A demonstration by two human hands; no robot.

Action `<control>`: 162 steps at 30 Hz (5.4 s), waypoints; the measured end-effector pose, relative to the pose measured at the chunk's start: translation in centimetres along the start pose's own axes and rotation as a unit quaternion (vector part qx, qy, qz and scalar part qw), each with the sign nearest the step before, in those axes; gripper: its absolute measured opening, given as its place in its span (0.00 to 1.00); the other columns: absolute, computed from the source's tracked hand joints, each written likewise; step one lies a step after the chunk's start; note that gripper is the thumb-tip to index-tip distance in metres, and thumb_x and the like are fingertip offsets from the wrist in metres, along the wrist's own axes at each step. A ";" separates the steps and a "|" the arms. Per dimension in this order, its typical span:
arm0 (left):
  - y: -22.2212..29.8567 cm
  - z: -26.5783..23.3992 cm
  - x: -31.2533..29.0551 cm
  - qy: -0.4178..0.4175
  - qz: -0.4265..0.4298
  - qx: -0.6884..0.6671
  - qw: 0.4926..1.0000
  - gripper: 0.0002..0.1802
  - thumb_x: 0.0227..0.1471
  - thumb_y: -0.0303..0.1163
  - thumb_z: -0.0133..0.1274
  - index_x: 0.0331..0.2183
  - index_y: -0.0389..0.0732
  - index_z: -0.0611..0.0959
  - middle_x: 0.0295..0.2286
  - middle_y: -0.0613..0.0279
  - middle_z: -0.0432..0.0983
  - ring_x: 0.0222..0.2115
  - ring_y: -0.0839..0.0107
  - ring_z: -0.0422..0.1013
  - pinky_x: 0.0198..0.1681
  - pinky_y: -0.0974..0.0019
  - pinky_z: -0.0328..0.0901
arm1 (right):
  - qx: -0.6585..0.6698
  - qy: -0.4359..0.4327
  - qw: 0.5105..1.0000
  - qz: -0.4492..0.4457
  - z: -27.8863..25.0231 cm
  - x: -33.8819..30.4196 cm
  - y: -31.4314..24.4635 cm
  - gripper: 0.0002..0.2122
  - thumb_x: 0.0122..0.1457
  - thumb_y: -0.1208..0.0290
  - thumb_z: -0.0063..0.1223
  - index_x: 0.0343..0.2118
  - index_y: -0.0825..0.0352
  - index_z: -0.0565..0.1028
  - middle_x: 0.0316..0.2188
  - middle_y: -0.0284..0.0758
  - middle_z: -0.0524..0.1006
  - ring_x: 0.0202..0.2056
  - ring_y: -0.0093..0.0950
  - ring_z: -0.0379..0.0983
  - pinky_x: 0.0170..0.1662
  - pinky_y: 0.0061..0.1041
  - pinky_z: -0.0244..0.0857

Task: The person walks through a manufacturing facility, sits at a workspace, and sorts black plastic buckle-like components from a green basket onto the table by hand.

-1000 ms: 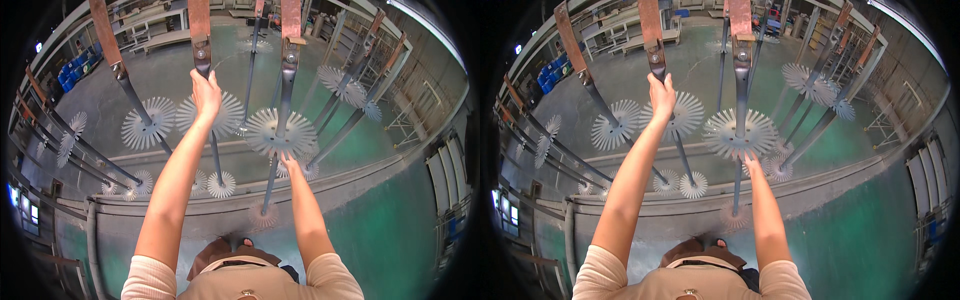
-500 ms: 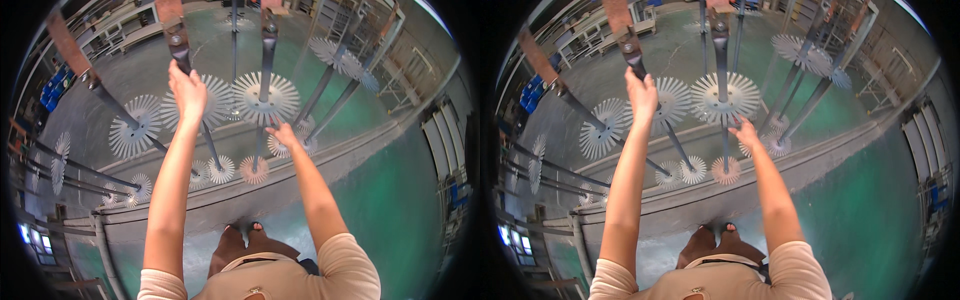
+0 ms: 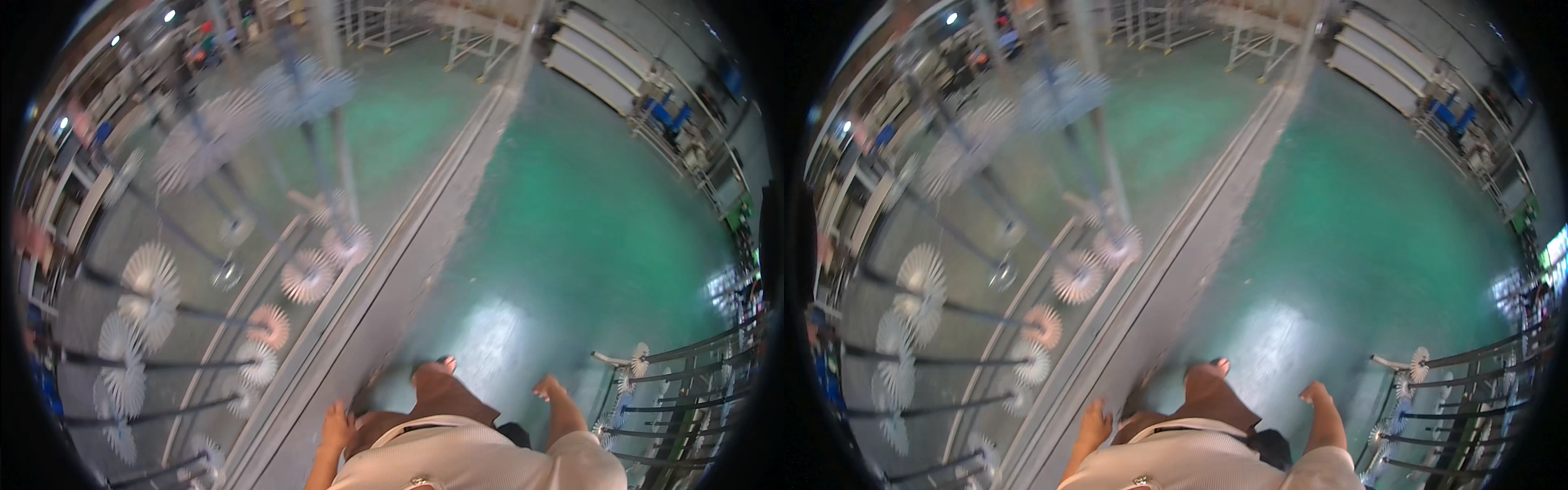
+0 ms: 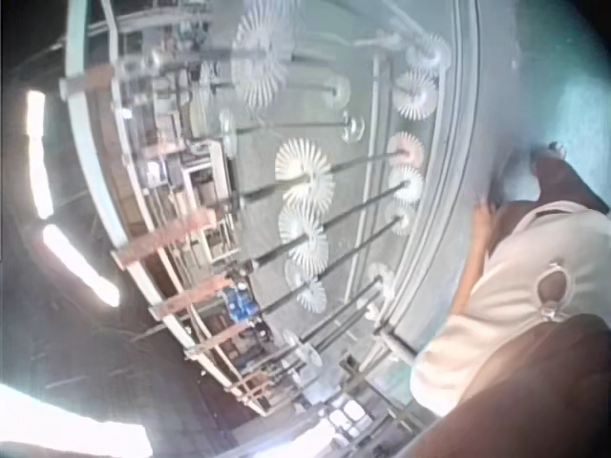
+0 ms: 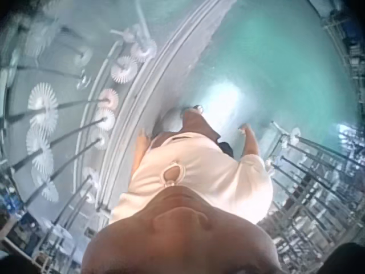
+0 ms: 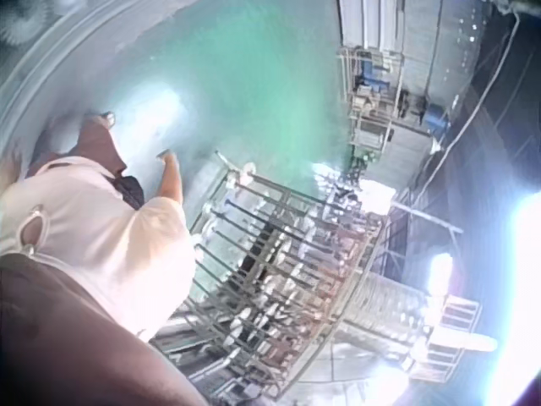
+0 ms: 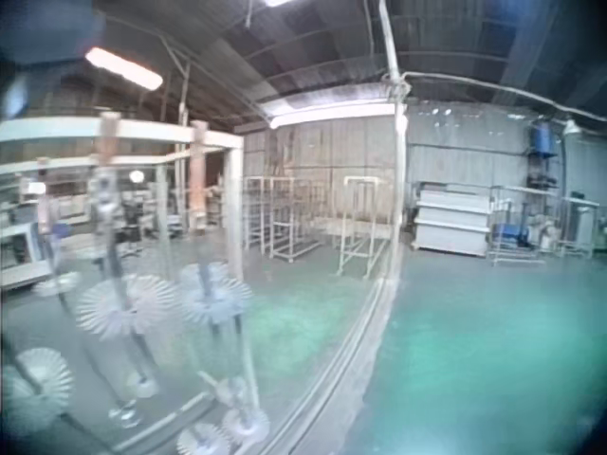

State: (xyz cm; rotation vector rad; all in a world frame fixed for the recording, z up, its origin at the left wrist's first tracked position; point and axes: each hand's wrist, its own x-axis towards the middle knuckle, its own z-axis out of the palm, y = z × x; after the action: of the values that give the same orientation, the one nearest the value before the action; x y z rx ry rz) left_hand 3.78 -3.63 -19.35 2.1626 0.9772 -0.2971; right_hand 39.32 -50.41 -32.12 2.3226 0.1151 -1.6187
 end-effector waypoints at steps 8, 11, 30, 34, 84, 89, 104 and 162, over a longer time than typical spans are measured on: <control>4.3 9.3 21.4 -0.128 0.002 0.132 0.983 0.15 0.47 0.37 0.43 0.33 0.41 0.79 0.35 0.48 0.74 0.36 0.54 0.71 0.39 0.57 0.66 | 0.261 0.223 0.938 -0.041 -11.2 5.8 1.8 0.20 0.40 0.51 0.58 0.29 0.64 0.79 0.31 0.44 0.77 0.36 0.38 0.73 0.42 0.31 0.64; 8.9 11.3 27.8 -0.135 -0.084 -0.054 0.986 0.15 0.46 0.35 0.43 0.33 0.39 0.78 0.33 0.51 0.75 0.31 0.55 0.73 0.35 0.59 0.67 | 0.285 0.259 0.899 -0.211 -19.5 9.6 1.4 0.13 0.45 0.55 0.53 0.23 0.60 0.79 0.23 0.34 0.77 0.28 0.31 0.73 0.35 0.28 0.65; 90.8 29.7 68.8 -0.129 0.310 0.102 0.936 0.12 0.45 0.30 0.41 0.32 0.45 0.79 0.35 0.49 0.74 0.37 0.48 0.69 0.40 0.53 0.64 | 0.891 0.134 0.359 0.242 -22.5 14.4 30.7 0.12 0.52 0.63 0.48 0.37 0.63 0.73 0.24 0.31 0.75 0.20 0.25 0.69 0.20 0.23 0.63; 103.2 37.5 71.9 -0.138 0.431 -0.090 0.887 0.13 0.49 0.34 0.44 0.37 0.44 0.78 0.35 0.52 0.74 0.38 0.56 0.71 0.40 0.58 0.65 | 0.933 0.165 0.231 0.223 -24.6 17.8 37.5 0.15 0.52 0.58 0.48 0.39 0.62 0.72 0.24 0.30 0.74 0.20 0.26 0.68 0.20 0.23 0.63; 203.7 160.4 28.6 -0.340 0.580 0.436 0.598 0.18 0.50 0.37 0.40 0.39 0.39 0.77 0.36 0.48 0.73 0.40 0.53 0.69 0.43 0.57 0.63 | 0.902 0.094 0.356 0.223 -37.5 49.6 174.9 0.10 0.50 0.57 0.55 0.30 0.56 0.80 0.26 0.30 0.78 0.25 0.22 0.73 0.26 0.25 0.65; 227.7 176.2 -8.1 -0.541 0.629 0.071 0.554 0.15 0.52 0.37 0.45 0.40 0.43 0.76 0.34 0.56 0.76 0.35 0.66 0.73 0.39 0.66 0.65 | 0.915 0.084 0.023 0.394 -20.1 47.7 181.0 0.07 0.54 0.68 0.50 0.33 0.60 0.78 0.29 0.31 0.78 0.26 0.23 0.74 0.22 0.25 0.65; 228.4 198.4 0.5 -0.390 0.373 0.713 0.447 0.21 0.49 0.44 0.41 0.37 0.39 0.78 0.38 0.47 0.73 0.38 0.55 0.70 0.44 0.58 0.63 | 0.801 0.423 0.294 0.305 -29.7 56.2 252.0 0.07 0.50 0.66 0.55 0.28 0.62 0.79 0.21 0.29 0.78 0.21 0.20 0.72 0.31 0.23 0.67; 297.1 323.8 -108.7 -0.382 0.407 0.691 0.459 0.21 0.47 0.42 0.41 0.35 0.36 0.78 0.36 0.45 0.73 0.38 0.52 0.70 0.41 0.54 0.63 | 0.849 0.256 0.084 0.454 50.8 63.1 393.9 0.06 0.47 0.76 0.50 0.25 0.71 0.78 0.21 0.38 0.77 0.19 0.25 0.73 0.19 0.24 0.63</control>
State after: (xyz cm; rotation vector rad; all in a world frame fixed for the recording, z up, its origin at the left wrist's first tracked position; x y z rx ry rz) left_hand 171.88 -423.51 -39.27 2.7602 -1.4247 -1.7953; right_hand 110.10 -446.21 -26.55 -0.9030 2.0077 -0.4883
